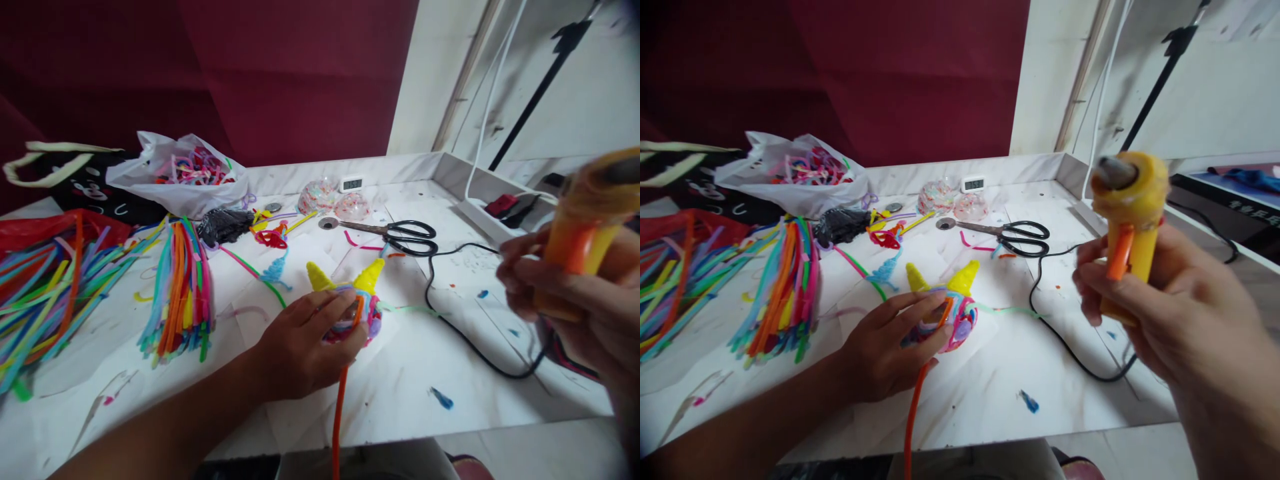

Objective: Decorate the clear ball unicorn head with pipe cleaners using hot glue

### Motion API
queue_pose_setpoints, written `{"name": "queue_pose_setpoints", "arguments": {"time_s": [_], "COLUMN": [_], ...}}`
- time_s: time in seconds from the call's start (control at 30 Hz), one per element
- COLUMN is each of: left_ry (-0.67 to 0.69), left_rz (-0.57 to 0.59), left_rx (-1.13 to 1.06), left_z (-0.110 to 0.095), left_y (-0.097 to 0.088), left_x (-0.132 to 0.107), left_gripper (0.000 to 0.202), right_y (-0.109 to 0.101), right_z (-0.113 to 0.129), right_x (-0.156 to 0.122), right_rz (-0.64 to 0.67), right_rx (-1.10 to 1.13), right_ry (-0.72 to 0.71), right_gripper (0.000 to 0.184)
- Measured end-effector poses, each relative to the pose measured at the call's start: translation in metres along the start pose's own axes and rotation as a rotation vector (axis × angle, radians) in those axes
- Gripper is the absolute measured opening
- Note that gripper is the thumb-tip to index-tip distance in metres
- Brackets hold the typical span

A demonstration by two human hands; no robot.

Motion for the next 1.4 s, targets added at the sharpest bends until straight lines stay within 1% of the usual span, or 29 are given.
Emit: {"name": "queue_pose_setpoints", "arguments": {"time_s": [0.07,0.13,0.2,0.3,0.37,0.43,0.53,0.67,0.8,0.87,0.93,1.0,1.03,1.13,1.2,1.27,1.33,1.4], "left_ry": [0.001,-0.005,-0.015,-0.02,-0.019,-0.017,-0.013,-0.005,-0.003,-0.007,-0.005,0.002,0.008,0.021,0.015,-0.002,-0.005,0.014], "left_rz": [0.013,0.01,0.007,0.024,0.039,0.046,0.051,0.042,0.044,0.054,0.053,0.05,0.047,0.051,0.034,0.009,-0.009,-0.027], "left_rx": [-0.013,-0.019,-0.022,-0.025,-0.028,-0.031,-0.039,-0.039,-0.033,-0.03,-0.028,-0.018,-0.012,0.006,0.008,0.001,-0.005,-0.005], "left_z": [0.0,0.0,0.0,0.0,0.0,0.001,0.003,0.003,0.003,0.004,0.004,0.003,0.003,0.001,0.0,0.001,0.001,0.0], "left_y": [0.0,0.0,0.0,0.0,0.0,0.0,-0.001,-0.002,-0.002,-0.001,-0.001,-0.001,-0.001,0.0,0.0,-0.001,-0.002,-0.002], "left_x": [0.0,-0.001,-0.001,-0.001,-0.001,0.0,0.0,0.0,-0.001,-0.001,-0.001,-0.001,-0.001,0.001,0.002,0.004,0.005,0.005], "left_gripper": [0.033,0.033,0.033,0.033,0.034,0.034,0.034,0.033,0.034,0.034,0.035,0.035,0.036,0.038,0.036,0.033,0.031,0.03], "right_y": [0.019,0.044,0.066,0.087,0.096,0.1,0.1,0.096,0.103,0.107,0.108,0.105,0.102,0.094,0.085,0.073,0.061,0.051], "right_z": [-0.013,-0.019,-0.023,-0.026,-0.028,-0.029,-0.028,-0.032,-0.038,-0.039,-0.038,-0.032,-0.028,-0.013,-0.006,-0.002,0.001,-0.001], "right_x": [-0.009,-0.026,-0.045,-0.06,-0.066,-0.067,-0.065,-0.06,-0.065,-0.068,-0.066,-0.053,-0.042,0.002,0.034,0.06,0.071,0.067], "right_rz": [0.116,0.266,0.351,0.344,0.346,0.349,0.35,0.312,0.346,0.364,0.352,0.31,0.278,0.208,0.136,0.063,0.016,0.005], "right_rx": [0.226,0.322,0.369,0.427,0.448,0.463,0.462,0.407,0.374,0.386,0.394,0.389,0.38,0.318,0.218,0.096,-0.007,-0.079], "right_ry": [0.204,0.345,0.443,0.465,0.471,0.466,0.435,0.402,0.43,0.433,0.411,0.361,0.329,0.249,0.202,0.139,0.056,0.003], "right_gripper": [0.032,0.041,0.045,0.059,0.062,0.062,0.059,0.057,0.058,0.055,0.049,0.046,0.045,0.047,0.048,0.046,0.048,0.052]}}
Point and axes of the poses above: each hand's wrist, its own x-axis towards the middle knuckle, its own y-axis out of the palm, z = x × y, the point moved 7 cm from there along x, towards the middle knuckle, and after that the axes turned 13 degrees about -z, right-handed, at the moved point
